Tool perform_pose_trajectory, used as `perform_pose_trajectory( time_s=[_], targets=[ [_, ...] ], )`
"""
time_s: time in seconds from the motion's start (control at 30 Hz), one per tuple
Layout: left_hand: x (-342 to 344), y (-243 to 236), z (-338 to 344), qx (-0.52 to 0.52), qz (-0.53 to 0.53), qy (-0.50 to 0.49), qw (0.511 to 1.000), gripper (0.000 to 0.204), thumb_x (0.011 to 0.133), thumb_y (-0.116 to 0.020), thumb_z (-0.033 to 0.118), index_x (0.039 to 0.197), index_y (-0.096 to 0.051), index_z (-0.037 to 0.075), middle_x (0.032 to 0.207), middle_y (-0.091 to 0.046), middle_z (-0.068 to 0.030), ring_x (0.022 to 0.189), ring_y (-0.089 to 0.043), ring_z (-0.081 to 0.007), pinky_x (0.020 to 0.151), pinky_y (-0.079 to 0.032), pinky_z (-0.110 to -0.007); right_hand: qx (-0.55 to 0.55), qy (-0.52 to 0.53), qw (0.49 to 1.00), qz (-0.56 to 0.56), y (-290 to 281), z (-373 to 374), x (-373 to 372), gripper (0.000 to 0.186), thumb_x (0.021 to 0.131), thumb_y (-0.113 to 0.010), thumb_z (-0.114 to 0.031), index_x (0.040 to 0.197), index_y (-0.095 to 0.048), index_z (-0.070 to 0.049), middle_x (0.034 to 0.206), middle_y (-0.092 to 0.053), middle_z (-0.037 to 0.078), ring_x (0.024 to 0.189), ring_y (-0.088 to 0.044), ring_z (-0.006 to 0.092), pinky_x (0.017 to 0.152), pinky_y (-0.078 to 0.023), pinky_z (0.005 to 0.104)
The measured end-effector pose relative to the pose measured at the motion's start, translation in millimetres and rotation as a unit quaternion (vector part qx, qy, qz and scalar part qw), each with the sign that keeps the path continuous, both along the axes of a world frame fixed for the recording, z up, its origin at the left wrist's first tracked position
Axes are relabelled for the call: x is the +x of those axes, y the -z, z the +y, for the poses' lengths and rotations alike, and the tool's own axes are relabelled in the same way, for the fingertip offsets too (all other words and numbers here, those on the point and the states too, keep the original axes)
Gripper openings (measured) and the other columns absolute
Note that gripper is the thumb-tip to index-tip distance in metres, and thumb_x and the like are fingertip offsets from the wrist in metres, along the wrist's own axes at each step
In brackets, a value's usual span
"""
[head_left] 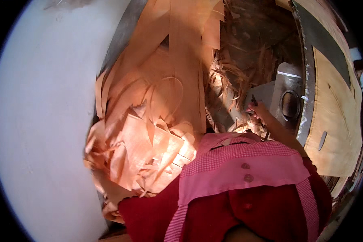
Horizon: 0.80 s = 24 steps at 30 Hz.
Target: The person lifts and examines large sheets of wood veneer from a stack, uses a utility knife to cut smaller sections and patches, and applies tape to pieces of the veneer.
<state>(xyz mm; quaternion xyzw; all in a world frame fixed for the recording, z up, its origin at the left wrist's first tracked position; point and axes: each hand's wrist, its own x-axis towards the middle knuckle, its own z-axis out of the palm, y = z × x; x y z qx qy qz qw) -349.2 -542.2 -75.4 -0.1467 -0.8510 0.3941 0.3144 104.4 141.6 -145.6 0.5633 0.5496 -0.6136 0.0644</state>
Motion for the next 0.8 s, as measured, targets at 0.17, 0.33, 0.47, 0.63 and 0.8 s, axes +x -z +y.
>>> perform_pose_trajectory(
  time_s=[0.17,0.33,0.47,0.63,0.8],
  targets=[
    [2,58,25,0.066,-0.325,-0.108,0.937,0.023,0.083,-0.043,0.023,0.093,-0.056,0.008,0.084,-0.062,-0.0123,0.069,-0.06,-0.028,0.06,-0.049,-0.037,-0.001,-0.005,1.0,0.027,-4,7,-28,0.021,0.079,-0.057,-0.021,0.089,-0.054,-0.002,0.073,-0.062,0.005,0.044,-0.044,0.0096,0.038,-0.034,0.0248],
    [-18,93,84,0.08,-0.434,-0.057,0.896,0.023,0.08,-0.049,0.022,0.093,-0.057,0.005,0.082,-0.062,-0.0141,0.072,-0.06,-0.029,0.062,-0.048,-0.037,-0.054,0.05,0.997,0.015,18,22,6,0.022,0.08,-0.057,-0.019,0.094,-0.054,-0.002,0.073,-0.063,0.005,0.042,-0.043,0.0091,0.037,-0.033,0.0239],
    [-18,126,134,0.046,-0.476,0.06,0.876,0.024,0.077,-0.054,0.021,0.092,-0.058,0.002,0.081,-0.062,-0.0155,0.074,-0.06,-0.0299,0.064,-0.048,-0.036,-0.045,0.045,0.997,-0.039,30,33,22,0.019,0.082,-0.056,-0.016,0.095,-0.054,-0.003,0.072,-0.063,0.005,0.04,-0.041,0.0093,0.036,-0.032,0.0242],
    [17,108,278,0.29,-0.57,-0.016,0.769,0.028,0.074,-0.061,0.021,0.095,-0.058,0.002,0.095,-0.059,-0.0164,0.088,-0.056,-0.0306,0.076,-0.045,-0.037,-0.043,0.043,0.997,-0.045,30,44,42,0.02,0.08,-0.058,-0.016,0.093,-0.056,-0.002,0.074,-0.063,0.009,0.039,-0.041,0.0098,0.034,-0.031,0.0252],
    [35,159,344,0.348,-0.587,0.025,0.731,0.039,0.072,-0.064,0.02,0.105,-0.054,0.003,0.107,-0.055,-0.0147,0.1,-0.051,-0.0288,0.086,-0.04,-0.035,-0.041,0.066,0.997,0.015,22,62,48,0.022,0.082,-0.056,-0.02,0.093,-0.056,-0.001,0.075,-0.063,0.006,0.04,-0.042,0.009,0.035,-0.033,0.0245]
  ],
)
